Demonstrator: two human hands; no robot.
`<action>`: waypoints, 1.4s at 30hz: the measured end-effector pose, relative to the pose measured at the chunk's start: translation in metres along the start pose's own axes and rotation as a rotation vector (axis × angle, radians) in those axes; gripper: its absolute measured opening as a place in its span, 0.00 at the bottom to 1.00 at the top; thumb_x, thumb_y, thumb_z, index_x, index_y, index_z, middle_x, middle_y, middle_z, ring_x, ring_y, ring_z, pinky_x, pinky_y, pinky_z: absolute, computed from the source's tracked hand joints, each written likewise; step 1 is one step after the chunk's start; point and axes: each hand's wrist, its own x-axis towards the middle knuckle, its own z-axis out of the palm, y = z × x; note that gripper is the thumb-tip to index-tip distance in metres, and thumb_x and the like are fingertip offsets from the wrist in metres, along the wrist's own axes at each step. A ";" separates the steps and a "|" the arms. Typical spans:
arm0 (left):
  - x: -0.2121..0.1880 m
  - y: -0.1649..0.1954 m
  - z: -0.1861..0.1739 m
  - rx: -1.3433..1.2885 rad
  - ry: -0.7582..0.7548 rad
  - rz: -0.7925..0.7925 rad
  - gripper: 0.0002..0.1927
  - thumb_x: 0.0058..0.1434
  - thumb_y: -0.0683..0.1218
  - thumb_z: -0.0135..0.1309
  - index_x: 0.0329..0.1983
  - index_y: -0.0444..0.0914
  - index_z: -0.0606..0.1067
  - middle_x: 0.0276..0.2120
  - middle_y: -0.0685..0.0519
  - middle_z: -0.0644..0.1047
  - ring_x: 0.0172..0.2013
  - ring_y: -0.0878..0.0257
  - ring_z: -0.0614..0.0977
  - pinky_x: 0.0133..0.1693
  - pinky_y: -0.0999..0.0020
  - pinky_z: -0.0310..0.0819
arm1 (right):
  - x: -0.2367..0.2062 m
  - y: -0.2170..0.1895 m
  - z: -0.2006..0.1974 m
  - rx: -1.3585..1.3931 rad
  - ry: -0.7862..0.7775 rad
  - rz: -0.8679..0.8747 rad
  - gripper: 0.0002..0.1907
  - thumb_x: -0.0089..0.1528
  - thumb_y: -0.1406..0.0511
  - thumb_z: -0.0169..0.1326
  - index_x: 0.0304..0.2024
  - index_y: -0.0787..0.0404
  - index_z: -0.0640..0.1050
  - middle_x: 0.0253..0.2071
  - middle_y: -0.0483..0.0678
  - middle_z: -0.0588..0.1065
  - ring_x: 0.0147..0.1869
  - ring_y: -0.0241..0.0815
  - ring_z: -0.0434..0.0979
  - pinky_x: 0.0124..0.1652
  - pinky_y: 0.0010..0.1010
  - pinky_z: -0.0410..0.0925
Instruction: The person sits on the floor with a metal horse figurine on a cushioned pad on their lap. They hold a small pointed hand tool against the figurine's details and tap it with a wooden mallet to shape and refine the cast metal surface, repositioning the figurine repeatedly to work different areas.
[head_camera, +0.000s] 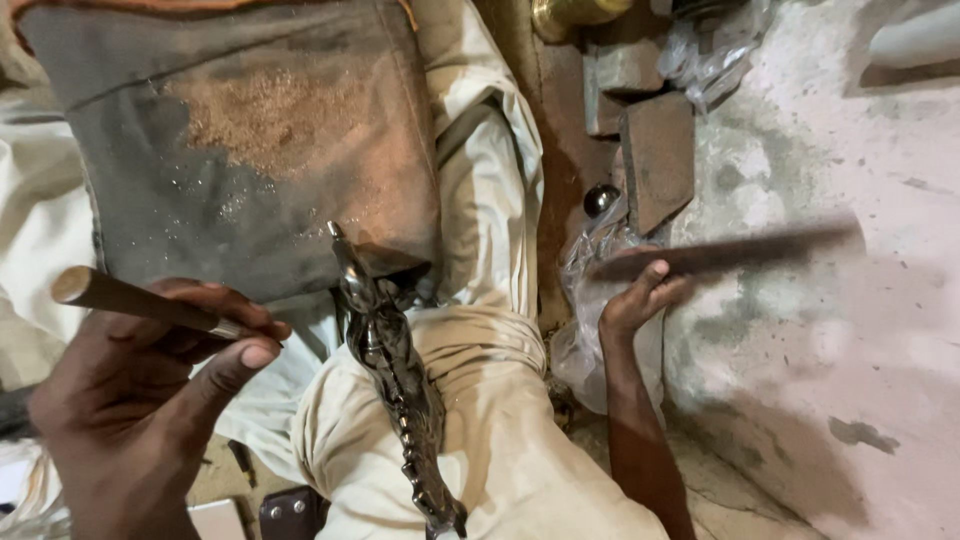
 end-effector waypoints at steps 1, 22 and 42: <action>0.001 0.000 0.000 -0.032 0.002 0.003 0.17 0.56 0.33 0.59 0.49 0.30 0.73 0.41 0.45 0.80 0.45 0.56 0.86 0.47 0.61 0.86 | 0.005 0.006 0.002 -0.471 0.048 -0.141 0.30 0.79 0.52 0.51 0.60 0.74 0.61 0.52 0.66 0.72 0.52 0.55 0.78 0.52 0.45 0.75; -0.002 -0.022 -0.011 -0.254 -0.083 0.197 0.20 0.58 0.34 0.62 0.54 0.27 0.74 0.46 0.44 0.80 0.47 0.54 0.86 0.52 0.58 0.86 | 0.015 -0.012 0.006 -0.086 -0.117 0.530 0.21 0.68 0.57 0.54 0.50 0.70 0.67 0.31 0.52 0.71 0.25 0.45 0.75 0.27 0.38 0.73; -0.008 -0.023 -0.013 -0.327 -0.081 0.146 0.23 0.58 0.32 0.62 0.58 0.28 0.73 0.42 0.41 0.82 0.47 0.54 0.85 0.49 0.62 0.82 | -0.025 0.013 0.057 -0.805 -0.474 0.483 0.34 0.72 0.44 0.41 0.55 0.72 0.69 0.50 0.67 0.69 0.53 0.63 0.69 0.53 0.51 0.62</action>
